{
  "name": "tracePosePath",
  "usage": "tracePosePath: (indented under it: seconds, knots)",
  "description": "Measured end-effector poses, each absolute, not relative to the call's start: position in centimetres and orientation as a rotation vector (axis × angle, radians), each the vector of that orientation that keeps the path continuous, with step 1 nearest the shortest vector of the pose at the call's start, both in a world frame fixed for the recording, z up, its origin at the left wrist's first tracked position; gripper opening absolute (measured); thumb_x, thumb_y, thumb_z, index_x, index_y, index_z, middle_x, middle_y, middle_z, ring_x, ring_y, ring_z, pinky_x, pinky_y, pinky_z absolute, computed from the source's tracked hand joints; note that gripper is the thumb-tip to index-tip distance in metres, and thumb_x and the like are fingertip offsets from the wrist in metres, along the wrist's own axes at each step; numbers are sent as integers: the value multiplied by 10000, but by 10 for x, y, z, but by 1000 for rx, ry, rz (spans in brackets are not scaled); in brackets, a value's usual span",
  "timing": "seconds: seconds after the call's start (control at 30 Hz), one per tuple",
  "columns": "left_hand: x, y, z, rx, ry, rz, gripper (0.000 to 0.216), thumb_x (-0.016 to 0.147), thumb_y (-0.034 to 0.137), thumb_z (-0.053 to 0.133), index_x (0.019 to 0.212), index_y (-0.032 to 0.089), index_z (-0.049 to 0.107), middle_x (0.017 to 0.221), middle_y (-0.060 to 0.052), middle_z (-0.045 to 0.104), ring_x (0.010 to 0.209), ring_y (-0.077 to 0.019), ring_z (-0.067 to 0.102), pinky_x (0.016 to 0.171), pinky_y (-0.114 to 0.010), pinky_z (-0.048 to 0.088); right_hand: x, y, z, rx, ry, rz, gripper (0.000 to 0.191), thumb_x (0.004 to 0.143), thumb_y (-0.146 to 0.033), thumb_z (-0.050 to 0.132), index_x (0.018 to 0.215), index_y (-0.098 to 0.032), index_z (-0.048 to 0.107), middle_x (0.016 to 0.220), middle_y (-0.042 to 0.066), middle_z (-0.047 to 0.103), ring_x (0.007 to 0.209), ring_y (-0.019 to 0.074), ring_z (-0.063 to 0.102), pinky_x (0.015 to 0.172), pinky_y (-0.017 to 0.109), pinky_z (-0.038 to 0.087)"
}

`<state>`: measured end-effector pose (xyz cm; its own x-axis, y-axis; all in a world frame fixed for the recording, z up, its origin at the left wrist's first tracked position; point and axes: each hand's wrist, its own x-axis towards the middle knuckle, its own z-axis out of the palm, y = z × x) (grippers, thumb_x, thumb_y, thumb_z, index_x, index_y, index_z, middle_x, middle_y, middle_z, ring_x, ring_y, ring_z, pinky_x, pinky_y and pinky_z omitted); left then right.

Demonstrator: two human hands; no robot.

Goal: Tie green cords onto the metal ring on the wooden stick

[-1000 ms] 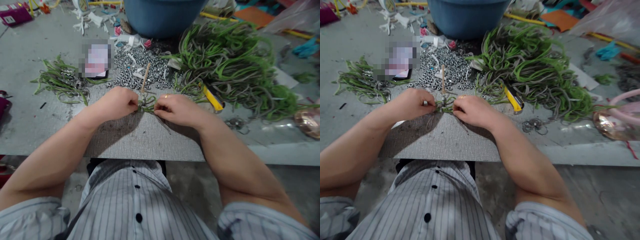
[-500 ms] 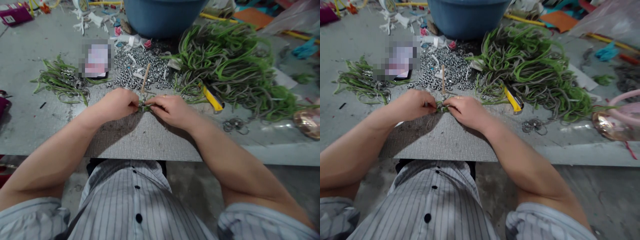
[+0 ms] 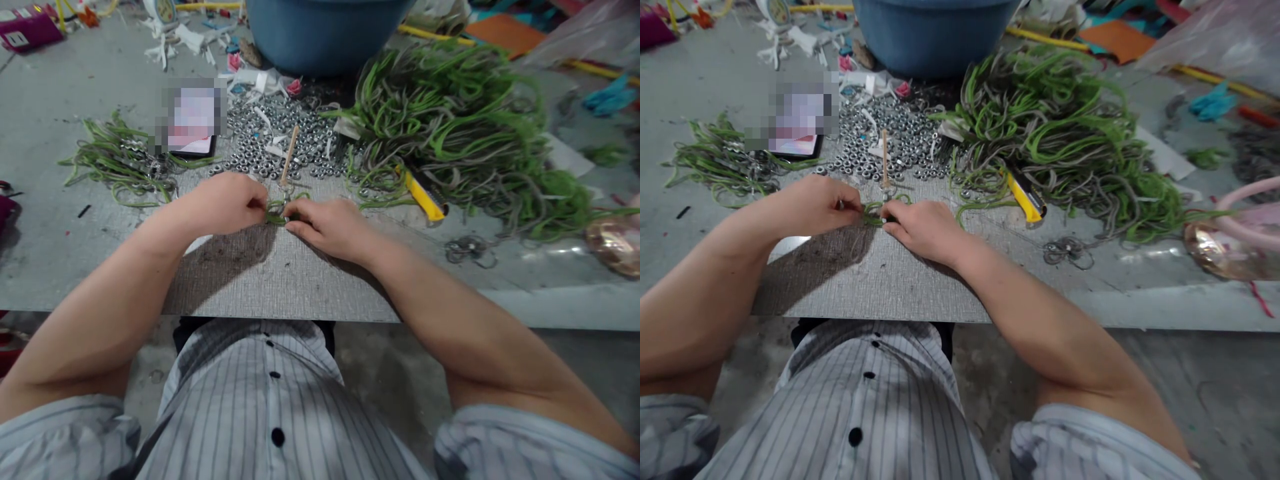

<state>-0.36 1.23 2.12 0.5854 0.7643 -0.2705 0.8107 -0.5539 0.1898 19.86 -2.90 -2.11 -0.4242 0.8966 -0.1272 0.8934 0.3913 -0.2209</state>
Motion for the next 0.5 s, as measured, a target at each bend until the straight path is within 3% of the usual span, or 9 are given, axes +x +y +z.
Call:
tracePosePath:
  seconds: [0.23,0.5]
  knots:
    - [-18,25,28,2428,1238,-277,290,811,300,487,905,180,734,785,-10,699,744,-158,621,744,-260,432,201,-29,-21,-1663,-2568,470,301,992,-291,541,1250,-234,686,927,59,786,857,246,686,674,311,311]
    - [-26,29,26,2438,1213,-211,195,804,243,522,771,203,709,711,-2,711,663,-133,542,635,-247,377,212,-25,-22,-1546,-2501,634,304,964,-320,563,1216,-236,711,860,45,761,761,220,638,679,314,347]
